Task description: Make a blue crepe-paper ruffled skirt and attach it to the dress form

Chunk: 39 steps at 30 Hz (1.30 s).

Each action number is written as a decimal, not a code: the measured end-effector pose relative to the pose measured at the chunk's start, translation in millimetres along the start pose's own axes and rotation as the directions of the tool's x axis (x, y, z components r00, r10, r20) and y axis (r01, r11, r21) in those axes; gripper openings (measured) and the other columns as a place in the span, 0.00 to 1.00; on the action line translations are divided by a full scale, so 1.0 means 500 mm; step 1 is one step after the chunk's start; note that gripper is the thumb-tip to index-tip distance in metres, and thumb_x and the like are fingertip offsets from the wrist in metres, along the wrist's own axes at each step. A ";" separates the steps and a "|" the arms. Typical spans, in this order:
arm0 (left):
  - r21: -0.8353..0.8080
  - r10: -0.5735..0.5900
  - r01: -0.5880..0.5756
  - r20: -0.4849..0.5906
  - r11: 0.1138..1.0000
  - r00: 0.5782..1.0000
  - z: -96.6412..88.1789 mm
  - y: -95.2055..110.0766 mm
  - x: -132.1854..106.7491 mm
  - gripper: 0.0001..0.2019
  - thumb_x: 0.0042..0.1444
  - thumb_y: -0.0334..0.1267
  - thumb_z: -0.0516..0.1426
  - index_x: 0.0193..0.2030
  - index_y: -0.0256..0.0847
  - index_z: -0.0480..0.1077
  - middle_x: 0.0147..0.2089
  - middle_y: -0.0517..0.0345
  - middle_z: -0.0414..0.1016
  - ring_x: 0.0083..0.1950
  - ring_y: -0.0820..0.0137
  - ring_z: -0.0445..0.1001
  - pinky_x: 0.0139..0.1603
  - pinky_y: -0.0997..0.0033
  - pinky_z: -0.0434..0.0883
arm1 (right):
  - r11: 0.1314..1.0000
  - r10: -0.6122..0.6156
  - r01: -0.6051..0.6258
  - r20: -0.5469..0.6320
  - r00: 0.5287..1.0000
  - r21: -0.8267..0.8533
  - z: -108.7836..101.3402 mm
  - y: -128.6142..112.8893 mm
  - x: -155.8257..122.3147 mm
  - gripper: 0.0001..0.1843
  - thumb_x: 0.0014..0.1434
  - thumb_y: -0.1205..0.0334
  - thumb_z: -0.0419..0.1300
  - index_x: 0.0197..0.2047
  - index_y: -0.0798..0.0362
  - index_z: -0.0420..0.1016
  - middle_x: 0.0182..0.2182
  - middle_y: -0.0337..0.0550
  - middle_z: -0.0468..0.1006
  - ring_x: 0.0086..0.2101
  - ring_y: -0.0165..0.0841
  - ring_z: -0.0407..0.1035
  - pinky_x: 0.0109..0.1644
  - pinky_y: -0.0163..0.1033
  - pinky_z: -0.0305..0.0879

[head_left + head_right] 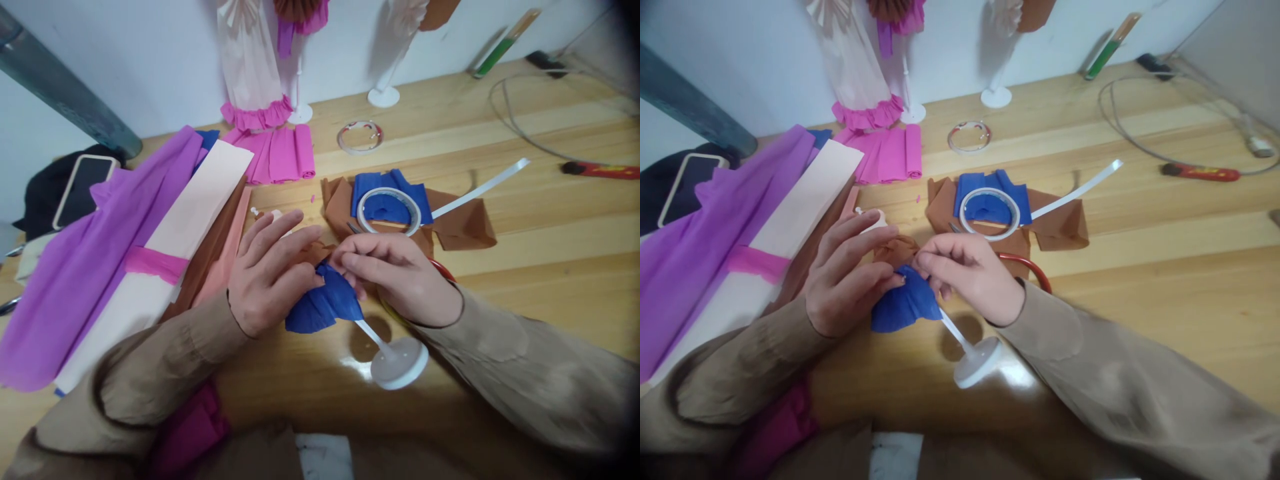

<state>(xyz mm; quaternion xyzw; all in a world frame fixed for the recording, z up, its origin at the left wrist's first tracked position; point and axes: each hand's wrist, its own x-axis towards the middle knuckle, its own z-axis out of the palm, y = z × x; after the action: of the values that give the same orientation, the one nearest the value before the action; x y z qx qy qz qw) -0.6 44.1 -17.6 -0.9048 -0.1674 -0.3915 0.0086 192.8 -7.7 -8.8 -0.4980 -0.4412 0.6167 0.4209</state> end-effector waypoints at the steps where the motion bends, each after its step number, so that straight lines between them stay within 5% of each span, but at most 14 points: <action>1: 0.004 -0.002 0.002 0.002 1.000 1.000 -0.001 0.001 0.000 0.06 0.56 0.36 0.61 0.31 0.41 0.67 0.52 0.52 0.76 0.62 0.59 0.68 0.61 0.49 0.68 | 0.999 0.012 -0.012 0.009 1.000 0.032 -0.001 0.002 0.000 0.15 0.54 0.52 0.61 0.28 0.57 0.74 0.19 0.38 0.71 0.18 0.26 0.63 0.20 0.32 0.59; 12: 0.022 0.013 -0.014 0.033 1.000 0.999 -0.007 0.005 0.007 0.05 0.57 0.36 0.60 0.32 0.42 0.67 0.51 0.51 0.77 0.61 0.58 0.69 0.59 0.49 0.70 | 0.991 -0.046 0.059 0.104 0.994 -0.123 0.014 -0.009 0.001 0.09 0.52 0.62 0.60 0.23 0.55 0.68 0.16 0.34 0.67 0.17 0.24 0.62 0.21 0.31 0.59; 27: -0.018 0.023 -0.022 0.028 1.000 0.999 -0.001 0.002 0.001 0.05 0.57 0.36 0.60 0.33 0.41 0.68 0.52 0.50 0.76 0.63 0.58 0.67 0.61 0.48 0.68 | 0.955 -0.127 0.151 0.109 0.986 -0.254 0.012 0.000 0.003 0.11 0.55 0.60 0.56 0.24 0.57 0.69 0.19 0.36 0.63 0.21 0.24 0.54 0.23 0.33 0.53; 39: 0.014 0.000 0.000 0.030 1.000 1.000 -0.004 0.002 0.004 0.06 0.57 0.36 0.60 0.31 0.40 0.67 0.51 0.49 0.77 0.60 0.57 0.70 0.59 0.47 0.70 | 0.964 -0.108 0.137 0.132 0.985 -0.230 0.003 -0.006 -0.001 0.12 0.58 0.58 0.54 0.27 0.55 0.69 0.19 0.36 0.65 0.21 0.26 0.59 0.24 0.34 0.56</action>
<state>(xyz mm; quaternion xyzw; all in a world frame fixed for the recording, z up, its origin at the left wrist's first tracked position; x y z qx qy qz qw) -0.4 43.2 -14.4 -0.9104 -0.1702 -0.3768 0.0124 191.6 -7.5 -5.9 -0.4791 -0.5660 0.5606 0.3687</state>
